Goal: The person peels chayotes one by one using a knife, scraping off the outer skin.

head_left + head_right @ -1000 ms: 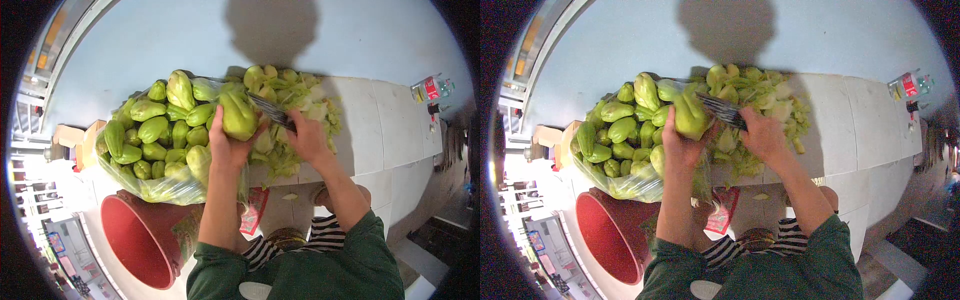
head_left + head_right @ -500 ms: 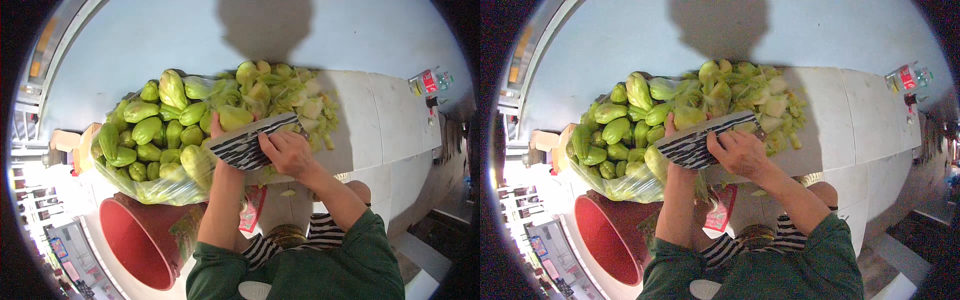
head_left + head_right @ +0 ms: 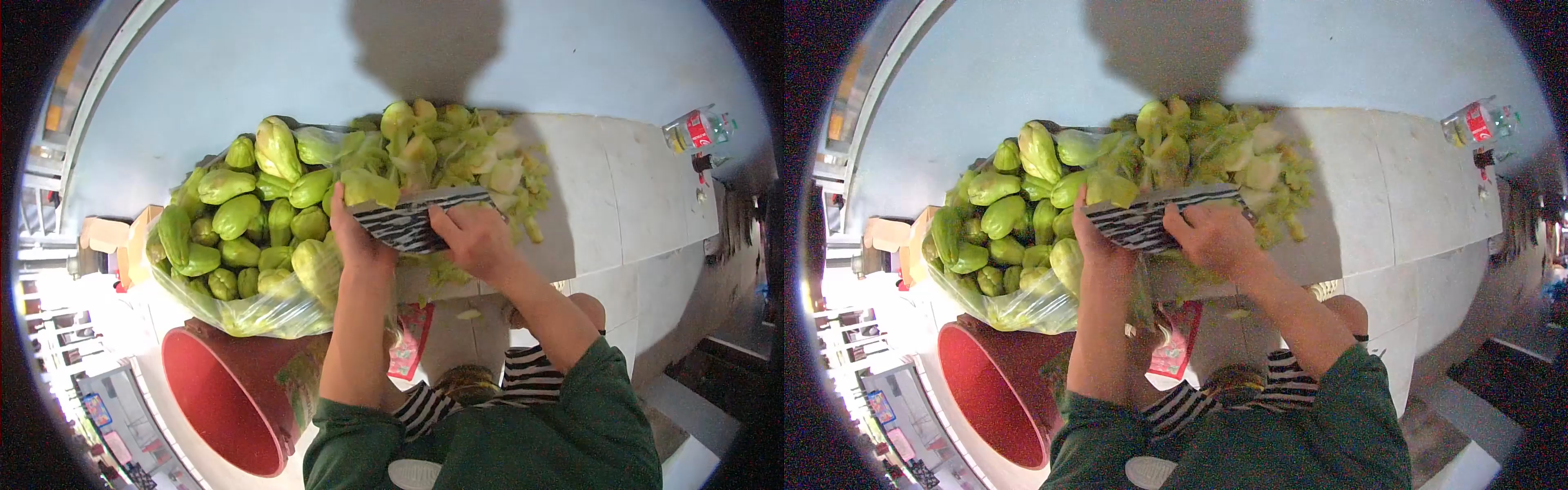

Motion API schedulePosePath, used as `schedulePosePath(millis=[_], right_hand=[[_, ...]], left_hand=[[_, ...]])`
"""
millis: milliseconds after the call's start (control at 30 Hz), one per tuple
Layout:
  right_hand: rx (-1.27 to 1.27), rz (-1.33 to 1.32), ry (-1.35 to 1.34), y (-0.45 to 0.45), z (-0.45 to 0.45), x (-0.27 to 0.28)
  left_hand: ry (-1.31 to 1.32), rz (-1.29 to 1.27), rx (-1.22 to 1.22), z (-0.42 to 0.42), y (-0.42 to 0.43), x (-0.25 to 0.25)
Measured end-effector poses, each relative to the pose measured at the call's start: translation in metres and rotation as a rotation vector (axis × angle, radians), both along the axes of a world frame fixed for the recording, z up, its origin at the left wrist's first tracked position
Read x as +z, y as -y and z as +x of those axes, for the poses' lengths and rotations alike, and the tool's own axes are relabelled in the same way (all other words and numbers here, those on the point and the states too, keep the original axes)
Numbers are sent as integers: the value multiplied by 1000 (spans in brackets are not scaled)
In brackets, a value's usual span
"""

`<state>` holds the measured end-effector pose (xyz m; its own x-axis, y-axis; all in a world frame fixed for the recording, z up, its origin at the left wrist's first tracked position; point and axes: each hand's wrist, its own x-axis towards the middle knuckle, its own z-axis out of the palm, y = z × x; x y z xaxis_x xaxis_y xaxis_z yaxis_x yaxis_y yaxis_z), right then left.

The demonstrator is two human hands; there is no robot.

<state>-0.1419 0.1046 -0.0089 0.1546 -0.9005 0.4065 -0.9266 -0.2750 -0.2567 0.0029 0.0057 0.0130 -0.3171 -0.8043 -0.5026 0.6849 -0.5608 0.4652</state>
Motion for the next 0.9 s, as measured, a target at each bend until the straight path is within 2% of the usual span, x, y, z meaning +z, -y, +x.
schedulePosePath(millis=[167,267,367,467,533,633,733,900], right_hand=[[55,-27,70,-2,5,3],[-28,50,86,3,-1,4],[6,42,54,1,1,9],[21,-82,51,0,5,13],[21,60,100,-4,4,18],[-32,105,82,2,-2,10],[-55,-63,8,1,5,10],[-82,4,44,2,-2,9]], left_hand=[[-4,-4,-51,4,-4,9],[-3,24,29,3,6,7],[-32,-64,-9,9,6,5],[-32,-43,-36,13,4,0],[-61,-77,-77,13,2,-3],[-36,-27,-31,1,1,12],[-37,-91,-41,4,4,5],[12,-3,-48,4,-2,16]])
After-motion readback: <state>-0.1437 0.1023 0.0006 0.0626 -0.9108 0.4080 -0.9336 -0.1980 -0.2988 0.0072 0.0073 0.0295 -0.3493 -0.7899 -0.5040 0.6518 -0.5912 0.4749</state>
